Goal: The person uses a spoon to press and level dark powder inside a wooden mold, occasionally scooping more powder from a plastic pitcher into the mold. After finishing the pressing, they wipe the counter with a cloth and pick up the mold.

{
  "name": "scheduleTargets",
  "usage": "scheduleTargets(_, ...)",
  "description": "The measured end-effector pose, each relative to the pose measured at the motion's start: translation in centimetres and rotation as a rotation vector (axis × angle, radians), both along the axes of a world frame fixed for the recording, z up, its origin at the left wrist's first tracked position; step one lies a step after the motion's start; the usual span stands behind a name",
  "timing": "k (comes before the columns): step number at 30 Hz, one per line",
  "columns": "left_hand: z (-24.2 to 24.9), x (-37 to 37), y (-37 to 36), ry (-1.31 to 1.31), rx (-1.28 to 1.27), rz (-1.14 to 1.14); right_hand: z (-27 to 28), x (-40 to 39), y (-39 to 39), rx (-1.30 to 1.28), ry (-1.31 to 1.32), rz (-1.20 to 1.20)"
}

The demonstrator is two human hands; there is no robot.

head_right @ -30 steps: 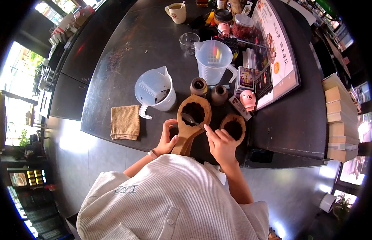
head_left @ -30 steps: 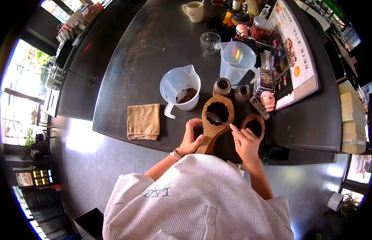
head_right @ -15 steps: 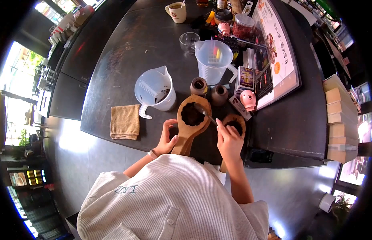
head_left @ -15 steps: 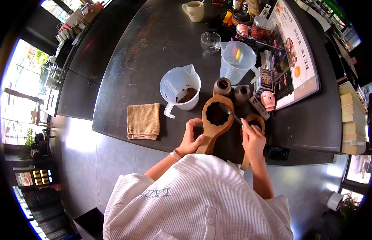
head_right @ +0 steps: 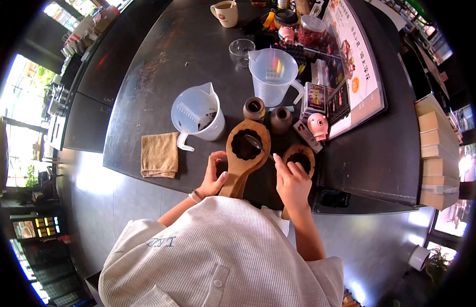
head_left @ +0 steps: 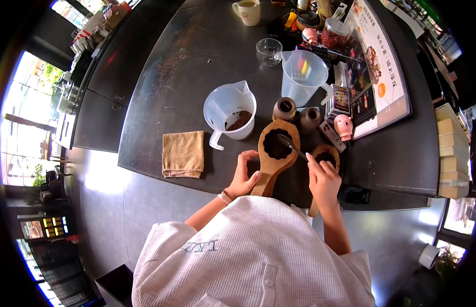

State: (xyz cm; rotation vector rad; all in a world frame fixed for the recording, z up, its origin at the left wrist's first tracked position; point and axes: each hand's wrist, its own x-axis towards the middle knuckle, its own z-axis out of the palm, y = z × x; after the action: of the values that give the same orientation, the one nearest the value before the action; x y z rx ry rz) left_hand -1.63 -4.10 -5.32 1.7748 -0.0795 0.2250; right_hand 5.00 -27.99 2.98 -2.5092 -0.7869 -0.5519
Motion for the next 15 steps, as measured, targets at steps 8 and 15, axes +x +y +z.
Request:
scheduleTargets(8, 0.2, 0.0, -0.1, 0.016, -0.013, -0.002, 1.0, -0.3, -0.3, -0.014, 0.021, 0.086)
scheduleTargets(15, -0.1, 0.0, 0.0, 0.001, -0.018, -0.012, 1.0, -0.2, -1.2, -0.049, 0.012, 0.084)
